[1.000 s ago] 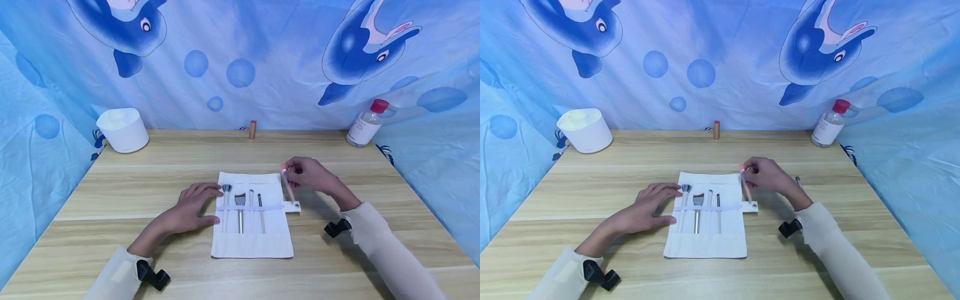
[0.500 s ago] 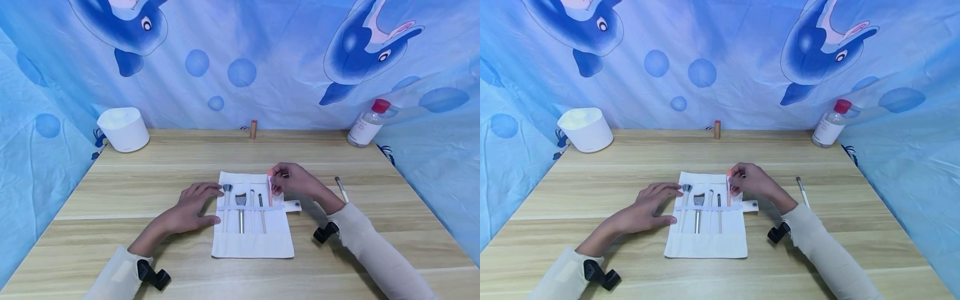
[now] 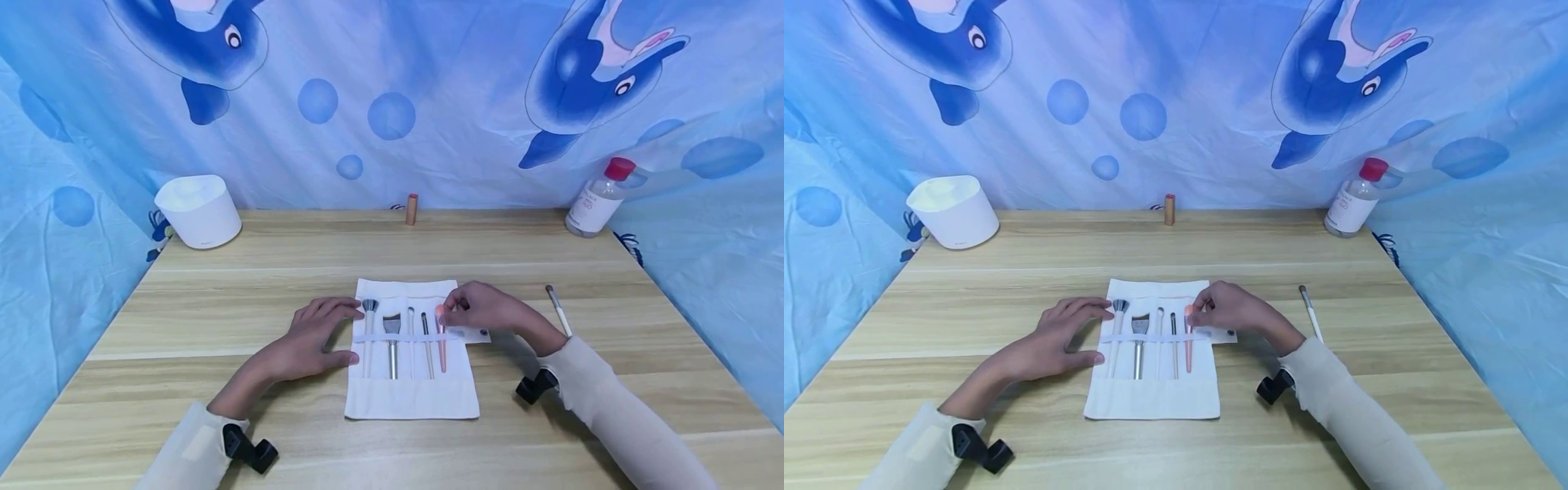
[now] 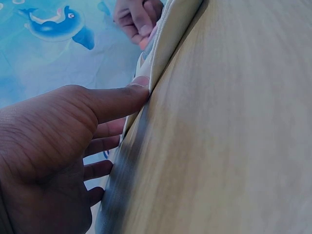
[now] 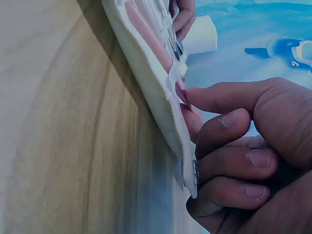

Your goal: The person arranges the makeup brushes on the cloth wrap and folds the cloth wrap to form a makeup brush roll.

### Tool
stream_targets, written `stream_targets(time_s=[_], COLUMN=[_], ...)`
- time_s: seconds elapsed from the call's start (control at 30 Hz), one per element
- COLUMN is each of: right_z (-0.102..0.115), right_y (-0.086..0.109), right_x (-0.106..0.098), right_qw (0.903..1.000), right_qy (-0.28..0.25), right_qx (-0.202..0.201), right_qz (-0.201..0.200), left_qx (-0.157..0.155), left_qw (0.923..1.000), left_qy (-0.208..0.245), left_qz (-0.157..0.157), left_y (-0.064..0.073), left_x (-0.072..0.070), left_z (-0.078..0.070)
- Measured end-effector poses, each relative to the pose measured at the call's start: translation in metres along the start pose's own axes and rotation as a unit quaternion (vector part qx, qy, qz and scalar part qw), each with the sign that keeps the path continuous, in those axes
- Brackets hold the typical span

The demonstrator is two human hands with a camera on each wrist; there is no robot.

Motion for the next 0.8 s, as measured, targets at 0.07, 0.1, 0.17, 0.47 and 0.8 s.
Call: stream_targets(time_s=[0.07,0.1,0.17,0.47,0.8], right_z=[0.003,0.004,0.008,0.018,-0.047], right_y=[0.003,0.005,0.010,0.042,0.080], right_x=[0.002,0.004,0.006,-0.037,-0.114], right_qw=[0.9997,0.9991,0.9967,0.9654,0.9330], right_qy=[0.018,0.033,0.073,0.231,0.276], right_qx=[-0.007,-0.012,-0.023,0.051,0.201], right_qz=[0.015,0.021,0.026,-0.110,-0.113], left_qx=[0.000,0.000,-0.001,-0.001,-0.002], left_qw=[1.0000,1.0000,1.0000,1.0000,1.0000], left_qy=[0.000,0.000,0.000,0.002,-0.003], left_qz=[0.000,-0.001,0.000,0.000,-0.002], left_y=[0.000,0.000,0.001,0.000,0.001], left_x=[-0.001,-0.001,-0.001,-0.003,-0.001], left_z=[0.000,0.000,0.000,-0.002,-0.001])
Point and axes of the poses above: each hand's wrist, its own y-axis away from the middle knuckle, its own x-axis out of the palm, z = x × y, the point moved 5 cm from there along -y, towards the middle knuckle, and after that the axes turned 8 degrees about -y, right-handed, at the moved point
